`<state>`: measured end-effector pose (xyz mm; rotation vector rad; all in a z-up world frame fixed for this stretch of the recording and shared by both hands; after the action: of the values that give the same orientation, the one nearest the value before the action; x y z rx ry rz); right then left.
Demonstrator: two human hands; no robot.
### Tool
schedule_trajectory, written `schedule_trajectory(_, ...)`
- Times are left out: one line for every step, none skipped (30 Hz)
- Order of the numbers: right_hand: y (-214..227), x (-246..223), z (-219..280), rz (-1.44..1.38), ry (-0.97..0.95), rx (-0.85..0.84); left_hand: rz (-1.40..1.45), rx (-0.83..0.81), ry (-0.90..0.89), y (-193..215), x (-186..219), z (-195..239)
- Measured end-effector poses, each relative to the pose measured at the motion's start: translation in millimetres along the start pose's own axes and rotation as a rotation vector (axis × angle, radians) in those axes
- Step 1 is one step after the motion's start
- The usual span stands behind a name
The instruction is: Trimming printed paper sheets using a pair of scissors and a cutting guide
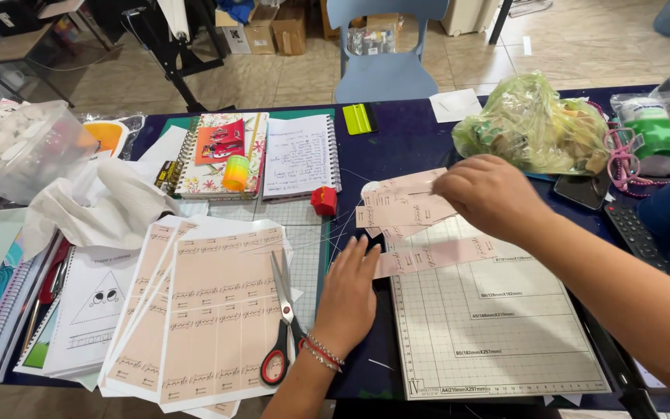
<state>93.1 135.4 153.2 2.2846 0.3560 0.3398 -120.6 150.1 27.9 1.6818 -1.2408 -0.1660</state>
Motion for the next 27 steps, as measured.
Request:
schedule_trajectory(-16.4,6.3,6.4,0.001,-0.003,0.002,-0.001,-0.001,-0.003,-2.6,-2.6,-1.1)
schedule_trajectory(-41.6,13.7,15.2,0.016,-0.005,-0.137,-0.107,-0.052,-0.095,-9.2,-0.8,-2.3)
schedule_trajectory(-66.2,21.5,25.5,0.029,-0.007,-0.277,-0.213,-0.102,-0.186,-16.2,0.7,-2.9)
schedule_trajectory(-64.8,26.9,35.0,0.034,-0.011,-0.275,-0.212,-0.101,-0.192,-20.8,-0.7,-2.6)
schedule_trajectory(-66.3,33.6,46.4,-0.015,-0.048,-0.317,-0.201,-0.070,-0.225,-24.0,0.0,-2.7)
schedule_trajectory(-67.8,39.4,60.4,-0.066,-0.088,-0.363,-0.186,-0.042,-0.256,-28.2,1.5,-1.2)
schedule_trajectory(-50.2,37.9,65.8,-0.062,-0.095,-0.365,-0.181,-0.045,-0.261,-25.4,3.0,-1.3)
schedule_trajectory(-28.1,41.2,71.9,-0.070,-0.203,-0.307,-0.168,0.060,-0.297,-15.5,9.0,-0.2)
schedule_trajectory(-5.6,44.8,79.3,-0.076,-0.312,-0.249,-0.154,0.166,-0.332,-6.0,15.3,1.7)
schedule_trajectory(14.8,40.5,92.2,-0.072,-0.325,-0.250,-0.146,0.158,-0.340,2.6,25.2,0.0)
schedule_trajectory(32.0,44.7,111.4,-0.056,-0.488,-0.319,-0.047,0.211,-0.338,16.3,35.9,-2.0)
schedule_trajectory(52.5,47.3,133.2,-0.033,-0.657,-0.385,0.058,0.264,-0.339,29.3,46.9,-4.7)
schedule_trajectory(73.5,39.1,144.6,-0.023,-0.676,-0.385,0.072,0.256,-0.351,29.1,53.4,-6.4)
schedule_trajectory(96.0,35.4,159.2,-0.049,-0.794,-0.357,0.185,0.216,-0.363,27.4,61.6,-7.8)
schedule_trajectory(118.7,30.5,174.2,-0.075,-0.911,-0.327,0.298,0.175,-0.373,26.1,70.2,-8.8)
schedule_trajectory(128.2,23.8,200.7,-0.067,-0.925,-0.323,0.307,0.168,-0.384,17.9,76.5,-14.1)
schedule_trajectory(135.4,19.9,236.1,-0.019,-1.052,-0.404,0.311,0.180,-0.464,11.6,87.1,-17.0)
schedule_trajectory(142.0,14.9,271.4,0.026,-1.175,-0.487,0.311,0.192,-0.538,5.6,97.0,-18.0)
schedule_trajectory(149.9,-4.0,279.4,0.028,-1.184,-0.487,0.317,0.186,-0.542,-2.7,99.1,-23.9)
schedule_trajectory(151.9,-25.2,297.2,-0.013,-1.304,-0.624,0.267,0.165,-0.649,-11.5,106.1,-25.3)
schedule_trajectory(155.2,-48.5,314.7,-0.054,-1.422,-0.761,0.216,0.144,-0.755,-20.5,112.6,-26.1)
schedule_trajectory(155.8,-61.2,328.2,-0.056,-1.429,-0.760,0.218,0.138,-0.759,-25.9,115.0,-29.7)
schedule_trajectory(153.1,-77.7,344.8,-0.243,-1.573,-0.691,0.230,0.142,-0.806,-30.3,119.4,-31.1)
schedule_trajectory(150.6,-94.7,359.9,-0.433,-1.707,-0.612,0.242,0.147,-0.852,-34.7,123.7,-32.1)
schedule_trajectory(149.5,-102.7,363.2,-0.435,-1.712,-0.610,0.245,0.143,-0.854,-30.0,131.8,-32.7)
schedule_trajectory(148.4,-110.1,362.6,-0.590,-1.786,-0.389,0.167,0.177,-0.877,-25.0,139.6,-31.1)
schedule_trajectory(148.3,-116.9,362.1,-0.740,-1.843,-0.157,0.089,0.211,-0.899,-20.0,147.2,-29.8)
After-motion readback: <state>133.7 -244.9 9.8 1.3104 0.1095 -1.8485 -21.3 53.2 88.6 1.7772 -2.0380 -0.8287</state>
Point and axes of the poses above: each hand's wrist, its own z-axis away from the middle knuckle, its own y-axis out of the back of the hand, x = y × z, the point moved 7 cm from there along -z, towards the middle knuckle, and after that the axes turned 12 degrees about x, right-handed, at the moved point
